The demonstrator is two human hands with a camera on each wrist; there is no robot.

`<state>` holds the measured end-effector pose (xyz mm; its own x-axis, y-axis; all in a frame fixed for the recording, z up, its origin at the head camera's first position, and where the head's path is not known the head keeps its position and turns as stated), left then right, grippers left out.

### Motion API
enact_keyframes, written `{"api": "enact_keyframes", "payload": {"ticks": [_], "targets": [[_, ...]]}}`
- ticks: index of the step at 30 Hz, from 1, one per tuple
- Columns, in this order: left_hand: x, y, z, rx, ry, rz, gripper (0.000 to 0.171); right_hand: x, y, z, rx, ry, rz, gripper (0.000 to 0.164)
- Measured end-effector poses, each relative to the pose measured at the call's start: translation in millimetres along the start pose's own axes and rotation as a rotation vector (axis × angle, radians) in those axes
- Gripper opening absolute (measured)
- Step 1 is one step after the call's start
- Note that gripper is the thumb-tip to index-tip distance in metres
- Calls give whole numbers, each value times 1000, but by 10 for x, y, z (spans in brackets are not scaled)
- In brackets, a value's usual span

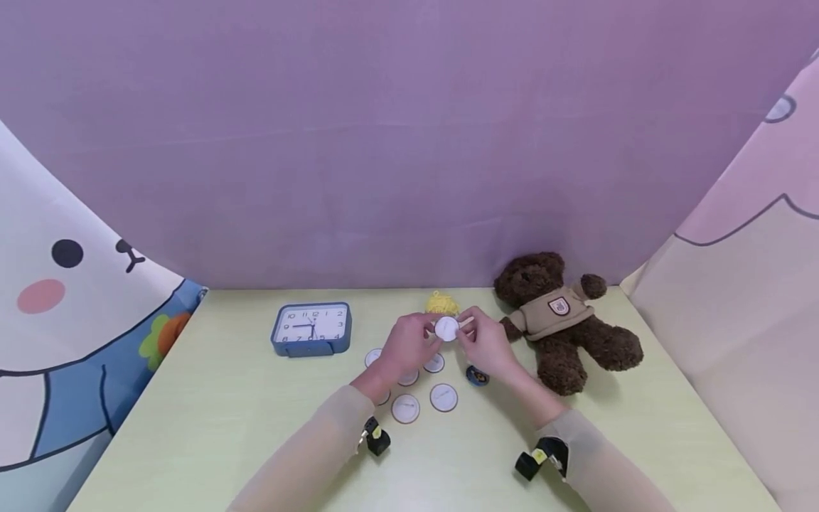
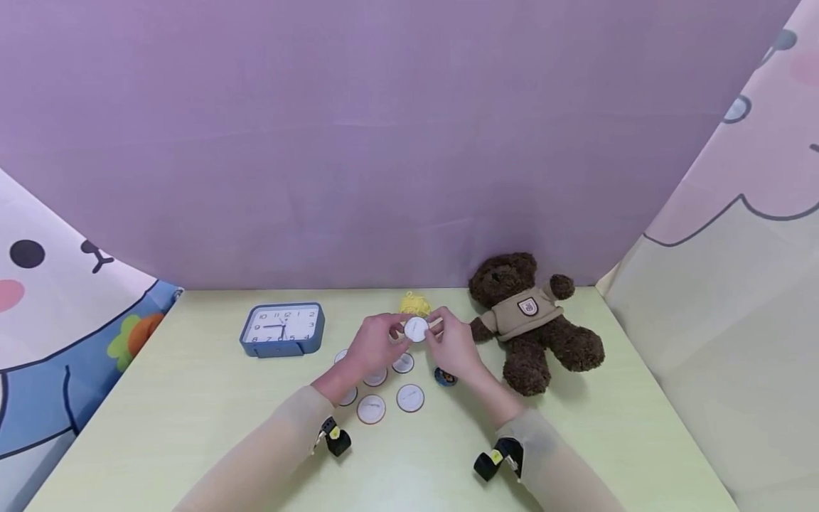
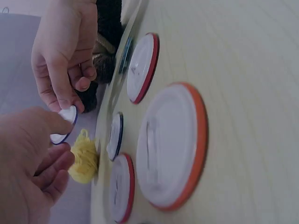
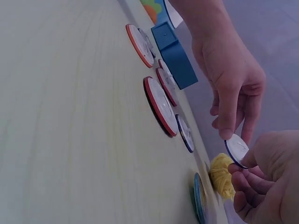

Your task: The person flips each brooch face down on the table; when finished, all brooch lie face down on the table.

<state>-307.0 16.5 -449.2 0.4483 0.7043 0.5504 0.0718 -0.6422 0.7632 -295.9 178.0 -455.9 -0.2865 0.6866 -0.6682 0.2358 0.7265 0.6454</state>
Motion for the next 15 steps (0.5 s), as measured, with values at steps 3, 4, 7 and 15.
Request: {"api": "enact_keyframes", "payload": {"ticks": [3, 4, 7, 15], "targets": [[-78, -15, 1, -28, 7, -16, 45, -32, -85, -27, -26, 2, 36, 19], [-101, -23, 2, -33, 6, -23, 45, -38, -108, -33, -35, 2, 47, 19], [-165, -48, 7, -42, 0, -55, 42, -65, -164, -43, -64, 3, 59, 20], [-291, -91, 20, -68, 11, -122, 19, -109, -301, -40, -134, 56, 91, 23]]}}
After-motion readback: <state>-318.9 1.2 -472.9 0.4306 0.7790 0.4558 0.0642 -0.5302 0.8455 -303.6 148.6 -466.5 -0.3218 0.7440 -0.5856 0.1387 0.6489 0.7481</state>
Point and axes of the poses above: each hand's wrist, its own z-axis away from the middle knuckle, its own y-axis out of the back of the hand, x = y × z, the point moved 6 cm from there along -z, towards the middle knuckle, and after that the axes turned 7 degrees about x, right-handed, at the moved point
